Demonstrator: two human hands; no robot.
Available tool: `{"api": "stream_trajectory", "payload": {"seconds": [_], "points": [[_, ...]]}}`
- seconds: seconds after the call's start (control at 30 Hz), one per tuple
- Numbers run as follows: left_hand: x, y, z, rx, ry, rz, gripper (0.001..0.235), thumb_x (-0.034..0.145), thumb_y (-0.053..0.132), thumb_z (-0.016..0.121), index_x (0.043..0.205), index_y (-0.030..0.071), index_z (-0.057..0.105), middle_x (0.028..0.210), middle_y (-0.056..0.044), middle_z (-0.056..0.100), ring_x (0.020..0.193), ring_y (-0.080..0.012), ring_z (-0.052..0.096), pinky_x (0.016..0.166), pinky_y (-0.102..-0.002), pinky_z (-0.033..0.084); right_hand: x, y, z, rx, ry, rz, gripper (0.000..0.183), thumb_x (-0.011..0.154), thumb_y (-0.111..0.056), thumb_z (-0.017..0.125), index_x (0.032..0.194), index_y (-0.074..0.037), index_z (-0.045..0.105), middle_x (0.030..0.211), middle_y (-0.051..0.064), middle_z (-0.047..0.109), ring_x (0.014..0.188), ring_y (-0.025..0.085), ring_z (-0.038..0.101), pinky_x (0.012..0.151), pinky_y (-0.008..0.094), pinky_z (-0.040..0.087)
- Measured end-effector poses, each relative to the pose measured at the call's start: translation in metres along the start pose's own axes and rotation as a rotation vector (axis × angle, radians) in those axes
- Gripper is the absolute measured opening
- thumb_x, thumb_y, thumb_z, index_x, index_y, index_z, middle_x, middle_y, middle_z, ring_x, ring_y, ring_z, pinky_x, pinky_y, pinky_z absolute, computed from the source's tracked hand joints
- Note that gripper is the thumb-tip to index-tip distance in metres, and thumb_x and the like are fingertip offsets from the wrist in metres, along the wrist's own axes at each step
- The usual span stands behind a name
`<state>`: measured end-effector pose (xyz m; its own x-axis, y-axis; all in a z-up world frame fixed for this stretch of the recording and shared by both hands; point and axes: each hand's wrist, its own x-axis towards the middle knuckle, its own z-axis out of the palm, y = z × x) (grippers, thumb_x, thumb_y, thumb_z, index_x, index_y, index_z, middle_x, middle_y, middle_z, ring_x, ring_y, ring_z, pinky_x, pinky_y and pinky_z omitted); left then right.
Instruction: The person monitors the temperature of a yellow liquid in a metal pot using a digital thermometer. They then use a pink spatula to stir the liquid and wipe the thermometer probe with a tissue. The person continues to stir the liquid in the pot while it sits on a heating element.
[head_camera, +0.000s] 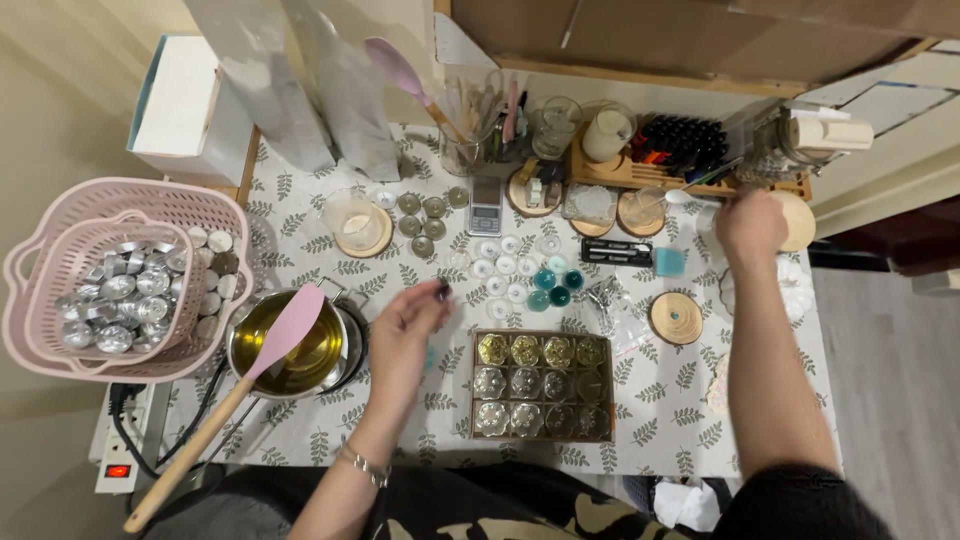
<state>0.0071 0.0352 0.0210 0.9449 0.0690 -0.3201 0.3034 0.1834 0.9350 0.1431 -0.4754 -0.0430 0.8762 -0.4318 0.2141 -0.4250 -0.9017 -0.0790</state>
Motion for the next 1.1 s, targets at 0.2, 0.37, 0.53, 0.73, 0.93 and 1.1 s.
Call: {"api": "stream_trajectory", "payload": {"seconds": [0.2,0.37,0.53,0.73,0.93,1.1], "points": [[0.032,0.022,0.003,-0.061,0.031,0.112,0.028,0.099,0.015,0.059,0.120,-0.002,0.067,0.106,-0.013,0.077,0.098,-0.0183,0.074,0.091,-0.030,0.060,0.033,-0.023,0.034,-0.045,-0.194,0.065,0.030,0.090,-0.023,0.072,0.106,0.003,0.074,0.108,0.028,0.072,0.098,0.044,0.070,0.083,0.050,0.058],[0.027,0.039,-0.002,-0.136,0.104,0.138,0.028,0.105,0.017,0.051,0.117,-0.005,0.063,0.104,-0.013,0.075,0.097,-0.0201,0.075,0.091,-0.032,0.062,0.026,-0.040,0.040,0.023,-0.183,0.136,0.042,0.089,-0.028,0.077,0.113,0.006,0.069,0.115,0.028,0.070,0.102,0.044,0.069,0.087,0.049,0.057],[-0.020,0.053,-0.051,0.035,0.257,0.352,0.027,0.107,0.008,0.047,0.133,0.004,0.052,0.104,-0.013,0.070,0.091,-0.0191,0.070,0.081,-0.032,0.060,-0.011,-0.060,0.013,0.278,0.202,0.025,0.035,0.093,-0.025,0.075,0.108,0.005,0.064,0.104,0.026,0.070,0.093,0.041,0.068,0.082,0.049,0.054],[-0.086,0.038,-0.178,0.882,0.693,0.414,0.027,0.112,0.010,0.053,0.136,-0.001,0.056,0.118,-0.022,0.067,0.107,-0.0321,0.065,0.094,-0.042,0.051,-0.104,-0.159,-0.023,1.600,-0.614,0.491,0.037,0.102,-0.031,0.035,0.117,-0.003,0.054,0.099,0.012,0.065,0.088,0.022,0.062,0.083,0.043,0.056],[-0.088,-0.015,-0.300,1.486,0.435,0.317,0.075,0.074,0.040,0.075,0.137,0.002,0.059,0.128,-0.024,0.066,0.120,-0.0410,0.060,0.107,-0.053,0.045,-0.218,-0.263,-0.012,2.012,-1.220,0.729,0.035,0.105,-0.016,0.033,0.127,0.004,0.050,0.106,0.019,0.063,0.089,0.023,0.061,0.083,0.041,0.055],[-0.073,-0.044,-0.315,1.462,0.227,-0.243,0.091,0.066,0.052,0.086,0.140,0.008,0.057,0.121,-0.020,0.070,0.111,-0.0371,0.068,0.098,-0.046,0.053,-0.276,-0.325,-0.003,2.005,-1.399,0.830,0.039,0.103,-0.010,0.044,0.137,0.008,0.045,0.125,0.023,0.061,0.104,0.030,0.064,0.093,0.043,0.055]]}}
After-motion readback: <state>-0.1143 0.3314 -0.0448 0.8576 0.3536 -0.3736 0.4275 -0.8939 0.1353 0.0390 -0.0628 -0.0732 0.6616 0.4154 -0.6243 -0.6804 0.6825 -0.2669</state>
